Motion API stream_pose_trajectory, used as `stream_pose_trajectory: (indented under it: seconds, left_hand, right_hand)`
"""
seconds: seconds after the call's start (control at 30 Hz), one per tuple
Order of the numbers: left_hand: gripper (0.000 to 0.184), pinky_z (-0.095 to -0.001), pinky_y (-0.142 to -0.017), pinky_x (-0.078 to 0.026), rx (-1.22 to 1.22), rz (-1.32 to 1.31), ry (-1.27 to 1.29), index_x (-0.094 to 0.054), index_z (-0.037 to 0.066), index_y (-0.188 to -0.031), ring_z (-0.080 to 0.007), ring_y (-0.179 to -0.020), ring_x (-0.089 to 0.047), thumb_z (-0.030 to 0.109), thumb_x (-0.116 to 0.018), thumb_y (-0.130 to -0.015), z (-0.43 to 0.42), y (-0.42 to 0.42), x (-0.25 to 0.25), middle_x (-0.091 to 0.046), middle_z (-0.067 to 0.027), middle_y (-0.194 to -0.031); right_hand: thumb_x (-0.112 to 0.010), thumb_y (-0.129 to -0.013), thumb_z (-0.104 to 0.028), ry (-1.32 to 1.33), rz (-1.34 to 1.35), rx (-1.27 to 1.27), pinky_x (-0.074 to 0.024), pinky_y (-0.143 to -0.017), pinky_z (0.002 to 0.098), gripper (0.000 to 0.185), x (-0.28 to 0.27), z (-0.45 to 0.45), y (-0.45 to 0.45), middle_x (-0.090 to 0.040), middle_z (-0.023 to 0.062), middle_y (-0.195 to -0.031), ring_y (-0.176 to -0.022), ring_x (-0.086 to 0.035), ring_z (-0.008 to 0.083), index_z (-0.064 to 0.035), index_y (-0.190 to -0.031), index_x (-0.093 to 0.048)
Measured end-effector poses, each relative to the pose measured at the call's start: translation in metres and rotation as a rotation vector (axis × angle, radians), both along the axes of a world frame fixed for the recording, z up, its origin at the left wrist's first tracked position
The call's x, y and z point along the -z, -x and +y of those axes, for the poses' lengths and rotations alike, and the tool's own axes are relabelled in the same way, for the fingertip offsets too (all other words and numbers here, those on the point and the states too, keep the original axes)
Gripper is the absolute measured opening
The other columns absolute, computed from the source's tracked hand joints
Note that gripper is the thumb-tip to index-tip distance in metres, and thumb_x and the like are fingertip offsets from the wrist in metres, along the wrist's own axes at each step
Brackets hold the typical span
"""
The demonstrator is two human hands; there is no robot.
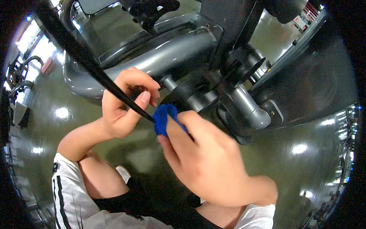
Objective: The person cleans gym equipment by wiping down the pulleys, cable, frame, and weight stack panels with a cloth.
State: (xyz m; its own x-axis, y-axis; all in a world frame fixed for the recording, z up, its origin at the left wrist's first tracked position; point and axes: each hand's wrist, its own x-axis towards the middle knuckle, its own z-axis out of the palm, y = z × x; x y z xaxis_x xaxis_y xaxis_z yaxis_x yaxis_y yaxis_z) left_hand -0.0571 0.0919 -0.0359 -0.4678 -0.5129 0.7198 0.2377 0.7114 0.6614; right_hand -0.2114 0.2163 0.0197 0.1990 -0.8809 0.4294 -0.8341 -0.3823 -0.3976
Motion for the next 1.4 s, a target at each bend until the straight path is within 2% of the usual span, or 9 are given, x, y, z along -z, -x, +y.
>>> stream_pose_trajectory:
  seconds: [0.1, 0.23, 0.4, 0.57, 0.63, 0.83, 0.97, 1.1, 1.4]
  left_hand:
    - [0.015, -0.0223, -0.060, -0.044, -0.002, -0.052, 0.031, -0.049, -0.004, -0.103, -0.0125, -0.070, -0.053, 0.001, -0.045, -0.089, -0.007, -0.004, 0.003, -0.051, -0.0113, -0.090]
    - [0.016, -0.0212, -0.058, -0.042, -0.031, 0.024, 0.069, -0.047, -0.004, -0.105, -0.0122, -0.067, -0.053, 0.000, -0.045, -0.089, -0.010, -0.008, 0.002, -0.050, -0.0116, -0.091]
    - [0.017, -0.0225, -0.058, -0.044, -0.006, 0.008, 0.076, -0.046, -0.004, -0.105, -0.0139, -0.069, -0.053, -0.002, -0.044, -0.088, -0.009, -0.008, 0.006, -0.049, -0.0135, -0.095]
    - [0.017, -0.0213, -0.056, -0.045, -0.068, 0.096, 0.048, -0.056, -0.004, -0.093, -0.0113, -0.065, -0.056, -0.009, -0.050, -0.079, -0.008, -0.008, 0.007, -0.057, -0.0106, -0.086]
    - [0.016, -0.0215, -0.055, -0.044, -0.061, 0.103, 0.032, -0.056, -0.004, -0.092, -0.0110, -0.064, -0.055, -0.009, -0.050, -0.079, -0.007, -0.007, 0.006, -0.058, -0.0105, -0.085]
    - [0.016, -0.0218, -0.056, -0.043, -0.053, 0.084, 0.049, -0.057, -0.004, -0.091, -0.0115, -0.065, -0.054, -0.010, -0.050, -0.078, -0.006, -0.008, 0.007, -0.058, -0.0108, -0.086]
    - [0.015, -0.0215, -0.057, -0.044, -0.041, 0.058, 0.055, -0.056, -0.004, -0.093, -0.0109, -0.065, -0.054, -0.009, -0.049, -0.080, -0.007, -0.008, 0.007, -0.057, -0.0112, -0.087]
    - [0.016, -0.0209, -0.060, -0.044, -0.030, 0.094, 0.047, -0.051, -0.004, -0.098, -0.0114, -0.066, -0.055, -0.007, -0.048, -0.083, -0.009, -0.007, 0.005, -0.053, -0.0123, -0.092]
    - [0.016, -0.0208, -0.060, -0.044, -0.040, 0.170, -0.018, -0.045, -0.002, -0.102, -0.0102, -0.069, -0.053, -0.005, -0.042, -0.087, -0.016, -0.017, -0.003, -0.052, -0.0109, -0.095]
  right_hand:
    - [-0.068, -0.066, -0.001, -0.095, 0.009, 0.077, -0.0457, -0.060, 0.0303, 0.019, -0.024, 0.002, 0.021, -0.057, 0.0114, -0.078, -0.065, -0.058, 0.0237, 0.0019, -0.085, -0.064]
    - [-0.062, -0.072, 0.000, 0.197, -0.074, 0.248, -0.0431, -0.077, 0.0267, 0.021, -0.021, -0.018, 0.041, -0.059, 0.0121, -0.089, -0.083, -0.058, 0.0213, 0.0035, -0.092, -0.062]
    - [-0.051, -0.062, 0.003, 0.022, 0.132, -0.292, -0.0400, -0.092, 0.0438, 0.032, -0.007, -0.041, 0.039, -0.062, 0.0127, -0.106, -0.101, -0.053, 0.0339, -0.0009, -0.090, -0.067]
    - [-0.043, -0.061, 0.002, 0.086, -0.010, -0.280, -0.0408, -0.091, 0.0399, 0.035, 0.000, -0.057, 0.059, -0.064, 0.0145, -0.099, -0.099, -0.055, 0.0341, 0.0024, -0.086, -0.066]
    - [-0.052, -0.069, -0.004, 0.095, -0.077, -0.161, -0.0448, -0.086, 0.0387, 0.024, 0.008, -0.062, 0.077, -0.064, 0.0169, -0.095, -0.094, -0.057, 0.0322, 0.0005, -0.087, -0.066]
    - [-0.054, -0.073, -0.003, 0.143, 0.128, 0.039, -0.0469, -0.082, 0.0372, 0.018, 0.003, -0.057, 0.098, -0.064, 0.0205, -0.095, -0.088, -0.060, 0.0333, 0.0034, -0.087, -0.064]
    - [-0.051, -0.071, -0.001, 0.227, -0.210, 0.025, -0.0454, -0.086, 0.0375, 0.027, -0.003, -0.052, 0.075, -0.063, 0.0200, -0.100, -0.095, -0.060, 0.0316, 0.0021, -0.094, -0.065]
    - [-0.045, -0.069, 0.004, 0.076, 0.024, -0.405, -0.0409, -0.091, 0.0348, 0.032, 0.004, -0.059, 0.063, -0.060, 0.0185, -0.107, -0.102, -0.056, 0.0308, 0.0048, -0.095, -0.062]
    - [-0.050, -0.078, -0.007, -0.334, -0.256, 0.046, -0.0421, -0.094, 0.0336, 0.032, 0.027, -0.067, 0.108, -0.062, 0.0202, -0.112, -0.106, -0.058, 0.0296, 0.0089, -0.104, -0.058]
